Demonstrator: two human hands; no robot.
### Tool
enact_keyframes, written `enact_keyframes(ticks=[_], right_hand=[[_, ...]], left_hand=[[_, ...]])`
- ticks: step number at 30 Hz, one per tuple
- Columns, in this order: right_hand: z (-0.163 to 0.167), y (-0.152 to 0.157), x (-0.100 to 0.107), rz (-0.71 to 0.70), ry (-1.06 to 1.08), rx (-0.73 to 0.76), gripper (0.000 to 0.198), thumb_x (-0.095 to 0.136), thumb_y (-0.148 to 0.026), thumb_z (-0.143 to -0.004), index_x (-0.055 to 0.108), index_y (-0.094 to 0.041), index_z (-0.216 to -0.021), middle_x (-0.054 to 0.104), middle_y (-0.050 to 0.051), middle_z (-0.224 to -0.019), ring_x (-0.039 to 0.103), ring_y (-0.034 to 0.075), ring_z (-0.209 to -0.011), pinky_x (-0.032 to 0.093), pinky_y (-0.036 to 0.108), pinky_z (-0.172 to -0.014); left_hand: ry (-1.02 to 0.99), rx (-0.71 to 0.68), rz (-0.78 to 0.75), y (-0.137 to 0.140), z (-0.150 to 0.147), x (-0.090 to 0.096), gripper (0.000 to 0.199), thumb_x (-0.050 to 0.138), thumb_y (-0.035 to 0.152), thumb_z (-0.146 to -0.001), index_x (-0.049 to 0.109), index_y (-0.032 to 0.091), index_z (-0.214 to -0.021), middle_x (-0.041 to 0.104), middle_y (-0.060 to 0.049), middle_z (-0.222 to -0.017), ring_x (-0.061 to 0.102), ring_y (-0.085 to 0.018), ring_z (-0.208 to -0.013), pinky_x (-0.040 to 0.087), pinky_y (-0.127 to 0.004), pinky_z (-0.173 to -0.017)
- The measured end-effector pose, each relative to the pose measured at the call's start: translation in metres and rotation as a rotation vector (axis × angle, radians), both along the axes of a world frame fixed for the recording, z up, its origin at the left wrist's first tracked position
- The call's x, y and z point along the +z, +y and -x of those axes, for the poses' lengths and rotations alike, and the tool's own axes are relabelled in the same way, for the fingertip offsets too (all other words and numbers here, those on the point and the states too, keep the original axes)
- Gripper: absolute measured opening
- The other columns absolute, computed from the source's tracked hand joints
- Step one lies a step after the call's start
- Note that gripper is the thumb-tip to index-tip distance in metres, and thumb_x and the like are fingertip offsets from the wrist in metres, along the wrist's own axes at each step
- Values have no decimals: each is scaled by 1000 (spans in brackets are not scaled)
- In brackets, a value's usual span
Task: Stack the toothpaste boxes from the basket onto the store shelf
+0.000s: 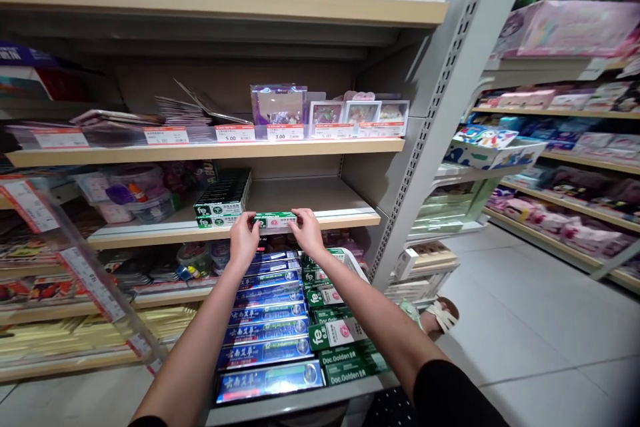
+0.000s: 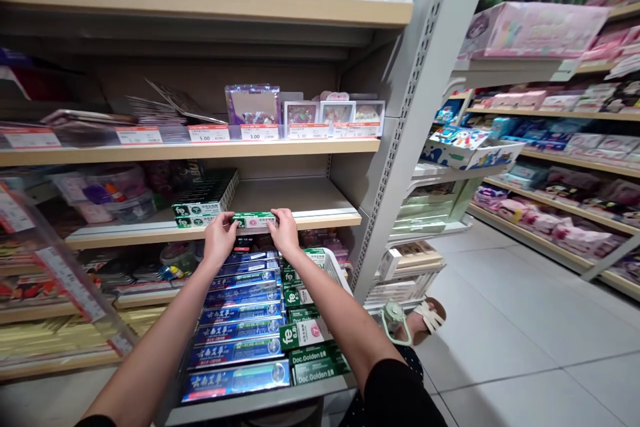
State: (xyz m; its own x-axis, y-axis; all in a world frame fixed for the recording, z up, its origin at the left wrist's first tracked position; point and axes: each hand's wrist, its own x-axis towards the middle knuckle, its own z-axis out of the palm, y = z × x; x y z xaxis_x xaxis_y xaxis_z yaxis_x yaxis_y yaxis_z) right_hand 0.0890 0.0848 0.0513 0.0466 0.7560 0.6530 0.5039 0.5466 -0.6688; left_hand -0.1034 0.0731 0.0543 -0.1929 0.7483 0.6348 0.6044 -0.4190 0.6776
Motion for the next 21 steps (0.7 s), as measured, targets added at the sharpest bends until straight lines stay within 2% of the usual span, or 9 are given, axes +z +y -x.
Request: enact_keyframes(ticks=[3,7,13,21], right_hand=[[6,11,-6,12,8,12,31,61,-18,-81,67,-20,-112,61,10,-111,61,22,-100,53,37,-90],[8,24,-9,30,33,9,32,62,-19,-81,68,-21,-112,61,10,-112,62,22,-98,54,35,-87],[10,43,-7,26,-39,-53,30,61,-18,-82,69,-18,-111,61,10,-103,62,21,-86,53,36,-86],[13,51,-14,7,-92,-90,30,55,-21,-86,67,-19,-114,59,10,-104,60,25,-94,50,38,-89]], left_hand=[[110,31,-6,8,6,-8,19,51,24,-88,64,18,-100,67,-9,-99,66,-23,-92,52,-37,-88],[173,80,5,18,6,-10,24,48,25,-90,65,18,-106,69,-11,-101,66,-25,-96,50,-39,-91],[203,124,40,34,0,-8,29,47,25,-90,66,16,-111,71,-13,-106,66,-29,-99,49,-41,-92],[167,147,52,39,-5,-9,32,46,27,-92,64,16,-116,70,-14,-108,66,-29,-99,49,-42,-92]])
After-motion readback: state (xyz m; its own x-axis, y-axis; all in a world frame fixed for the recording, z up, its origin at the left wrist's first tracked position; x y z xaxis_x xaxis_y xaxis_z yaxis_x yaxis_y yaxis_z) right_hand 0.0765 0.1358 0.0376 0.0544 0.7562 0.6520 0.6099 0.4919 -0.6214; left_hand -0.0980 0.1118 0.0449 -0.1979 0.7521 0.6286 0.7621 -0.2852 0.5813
